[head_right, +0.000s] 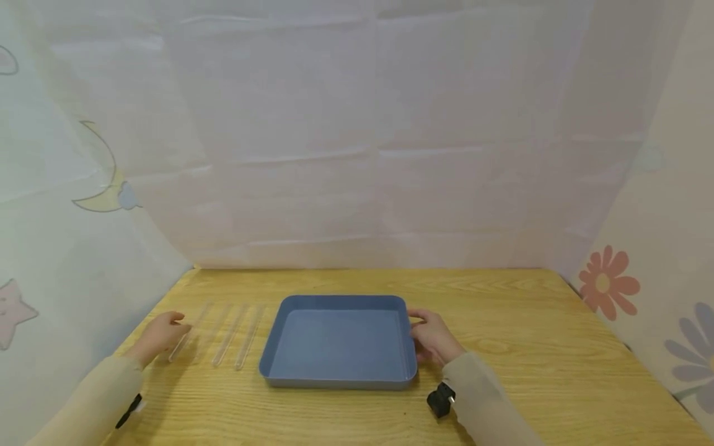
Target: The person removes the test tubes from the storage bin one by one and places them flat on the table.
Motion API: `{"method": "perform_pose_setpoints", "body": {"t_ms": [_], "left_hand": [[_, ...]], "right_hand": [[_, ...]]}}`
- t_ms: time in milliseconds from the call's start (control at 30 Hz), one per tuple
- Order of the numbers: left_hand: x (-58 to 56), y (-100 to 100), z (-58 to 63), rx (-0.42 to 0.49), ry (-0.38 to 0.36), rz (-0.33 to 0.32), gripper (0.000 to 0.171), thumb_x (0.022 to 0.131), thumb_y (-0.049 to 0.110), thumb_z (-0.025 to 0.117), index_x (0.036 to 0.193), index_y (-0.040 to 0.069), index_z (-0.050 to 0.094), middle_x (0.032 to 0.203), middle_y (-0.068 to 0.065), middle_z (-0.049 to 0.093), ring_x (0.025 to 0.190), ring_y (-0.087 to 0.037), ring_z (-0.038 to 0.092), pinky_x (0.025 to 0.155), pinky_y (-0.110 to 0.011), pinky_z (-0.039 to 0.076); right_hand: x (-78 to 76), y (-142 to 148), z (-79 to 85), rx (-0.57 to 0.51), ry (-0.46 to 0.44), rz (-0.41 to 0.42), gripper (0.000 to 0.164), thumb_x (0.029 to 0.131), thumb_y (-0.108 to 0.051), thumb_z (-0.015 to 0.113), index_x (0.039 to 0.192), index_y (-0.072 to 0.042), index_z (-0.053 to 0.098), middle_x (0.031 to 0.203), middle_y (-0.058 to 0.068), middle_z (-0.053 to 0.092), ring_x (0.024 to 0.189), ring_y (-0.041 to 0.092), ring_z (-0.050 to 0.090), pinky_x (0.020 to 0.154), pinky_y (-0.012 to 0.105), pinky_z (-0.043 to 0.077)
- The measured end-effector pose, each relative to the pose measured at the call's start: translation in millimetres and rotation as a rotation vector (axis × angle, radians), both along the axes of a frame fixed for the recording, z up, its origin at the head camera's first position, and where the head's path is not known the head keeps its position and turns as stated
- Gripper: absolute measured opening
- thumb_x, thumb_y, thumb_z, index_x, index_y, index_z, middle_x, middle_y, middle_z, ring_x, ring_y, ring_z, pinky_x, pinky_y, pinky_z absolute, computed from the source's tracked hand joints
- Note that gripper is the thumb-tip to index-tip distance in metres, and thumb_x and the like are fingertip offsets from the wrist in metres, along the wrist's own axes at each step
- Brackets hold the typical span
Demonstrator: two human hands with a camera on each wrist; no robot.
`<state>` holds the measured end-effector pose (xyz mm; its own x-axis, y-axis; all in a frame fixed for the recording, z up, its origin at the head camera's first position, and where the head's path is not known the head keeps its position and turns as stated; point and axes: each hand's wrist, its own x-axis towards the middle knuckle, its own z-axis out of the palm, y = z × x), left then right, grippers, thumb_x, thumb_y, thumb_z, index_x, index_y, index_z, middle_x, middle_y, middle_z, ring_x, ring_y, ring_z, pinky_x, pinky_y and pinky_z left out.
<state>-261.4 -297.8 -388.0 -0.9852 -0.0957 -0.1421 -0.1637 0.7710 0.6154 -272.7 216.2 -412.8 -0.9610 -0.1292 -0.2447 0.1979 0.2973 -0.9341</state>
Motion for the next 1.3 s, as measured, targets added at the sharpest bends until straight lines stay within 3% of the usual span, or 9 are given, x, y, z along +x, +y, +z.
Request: {"method": "perform_pose_setpoints", "body": {"t_ms": [200,667,1067,1300], "left_hand": [[13.6,3,5.1,0.001,0.038,0.005,0.056,0.102,0.016,0.043,0.139,-0.022,0.025,0.129,-0.045,0.038,0.115,-0.056,0.043,0.089,-0.059,0.045],[32.3,11,8.3,0.061,0.102,-0.004,0.054,0.1,0.013,0.048,0.139,-0.02,0.029,0.123,-0.04,0.047,0.111,-0.05,0.05,0.085,-0.052,0.049],[42.6,21,10.7,0.076,0.094,-0.014,0.054,0.1,0.013,0.049,0.14,-0.019,0.03,0.119,-0.036,0.051,0.098,-0.039,0.058,0.075,-0.044,0.052],[47.2,27,9.9,0.12,0.095,-0.019,0.053,0.101,0.011,0.049,0.14,-0.018,0.029,0.119,-0.036,0.051,0.099,-0.04,0.059,0.074,-0.044,0.053]], "right_hand": [[-0.2,0,-1.2,0.005,0.012,0.005,0.055,0.093,0.007,0.044,0.146,0.006,0.033,0.126,0.032,0.052,0.079,0.023,0.062,0.05,0.035,0.052],[-2.3,1,-1.8,0.013,-0.005,-0.001,0.055,0.092,0.007,0.045,0.147,0.004,0.033,0.127,0.031,0.052,0.082,0.024,0.062,0.053,0.037,0.052],[-2.3,0,-0.8,0.018,-0.004,-0.003,0.054,0.094,0.006,0.045,0.146,0.005,0.033,0.129,0.033,0.05,0.084,0.024,0.062,0.053,0.037,0.052],[-0.7,1,-1.5,0.009,-0.005,-0.002,0.055,0.093,0.008,0.044,0.146,0.004,0.034,0.128,0.032,0.05,0.085,0.025,0.062,0.056,0.039,0.054]]}}
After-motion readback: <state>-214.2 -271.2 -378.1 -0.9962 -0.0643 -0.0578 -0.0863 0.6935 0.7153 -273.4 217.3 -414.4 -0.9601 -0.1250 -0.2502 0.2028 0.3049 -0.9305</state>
